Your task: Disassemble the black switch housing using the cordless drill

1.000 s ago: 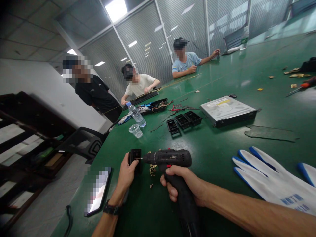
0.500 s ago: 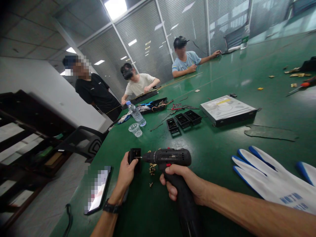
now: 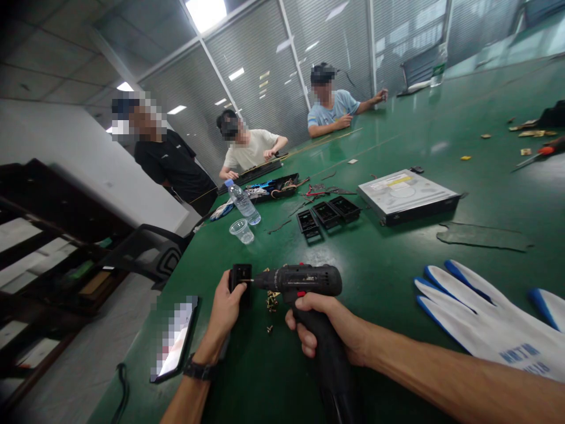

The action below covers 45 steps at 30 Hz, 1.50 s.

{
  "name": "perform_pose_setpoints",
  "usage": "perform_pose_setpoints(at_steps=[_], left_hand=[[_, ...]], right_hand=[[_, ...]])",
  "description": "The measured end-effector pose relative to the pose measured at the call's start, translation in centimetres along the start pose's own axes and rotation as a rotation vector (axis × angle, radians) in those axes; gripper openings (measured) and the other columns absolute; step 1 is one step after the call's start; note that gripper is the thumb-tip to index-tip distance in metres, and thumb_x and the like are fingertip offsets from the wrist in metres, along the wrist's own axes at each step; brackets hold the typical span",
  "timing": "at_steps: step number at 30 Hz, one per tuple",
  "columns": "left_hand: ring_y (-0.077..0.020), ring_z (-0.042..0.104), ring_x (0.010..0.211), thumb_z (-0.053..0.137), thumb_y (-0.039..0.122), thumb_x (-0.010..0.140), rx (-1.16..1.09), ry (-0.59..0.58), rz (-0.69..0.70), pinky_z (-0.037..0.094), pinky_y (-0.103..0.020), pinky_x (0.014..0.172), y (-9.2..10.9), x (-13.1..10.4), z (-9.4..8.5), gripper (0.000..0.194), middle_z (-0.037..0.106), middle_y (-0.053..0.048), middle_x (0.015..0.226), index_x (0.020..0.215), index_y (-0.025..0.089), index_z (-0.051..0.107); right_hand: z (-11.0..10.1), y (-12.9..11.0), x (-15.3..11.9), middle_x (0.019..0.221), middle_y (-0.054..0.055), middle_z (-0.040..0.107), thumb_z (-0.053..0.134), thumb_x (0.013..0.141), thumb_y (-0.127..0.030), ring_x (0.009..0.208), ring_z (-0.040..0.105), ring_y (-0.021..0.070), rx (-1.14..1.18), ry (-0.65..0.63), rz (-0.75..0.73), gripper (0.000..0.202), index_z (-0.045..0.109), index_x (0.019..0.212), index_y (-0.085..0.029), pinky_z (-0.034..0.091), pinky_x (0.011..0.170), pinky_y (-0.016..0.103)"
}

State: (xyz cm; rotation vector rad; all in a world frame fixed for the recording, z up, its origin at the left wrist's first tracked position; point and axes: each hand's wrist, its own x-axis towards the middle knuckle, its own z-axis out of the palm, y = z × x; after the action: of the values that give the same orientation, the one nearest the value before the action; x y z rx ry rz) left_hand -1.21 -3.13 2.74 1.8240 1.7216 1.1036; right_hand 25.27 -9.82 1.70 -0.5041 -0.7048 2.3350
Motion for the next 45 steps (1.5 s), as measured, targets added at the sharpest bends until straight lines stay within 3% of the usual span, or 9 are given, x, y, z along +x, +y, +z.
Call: perform_pose_setpoints(at_steps=[45], left_hand=[[-0.0188,0.055,0.083,0.053,0.025,0.083,0.007,0.007,0.008,0.041,-0.030,0.080,0.21,0.01,-0.11,0.023,0.061,-0.001,0.092,0.104,0.019,0.057]], right_hand=[[0.18,-0.15,-0.09,0.048,-0.001,0.049,0.049,0.086,-0.041,0.046,0.048,0.0115,-0.013,0.025,0.014,0.037,0.066,0.086,-0.008,0.036,0.051,0.023]])
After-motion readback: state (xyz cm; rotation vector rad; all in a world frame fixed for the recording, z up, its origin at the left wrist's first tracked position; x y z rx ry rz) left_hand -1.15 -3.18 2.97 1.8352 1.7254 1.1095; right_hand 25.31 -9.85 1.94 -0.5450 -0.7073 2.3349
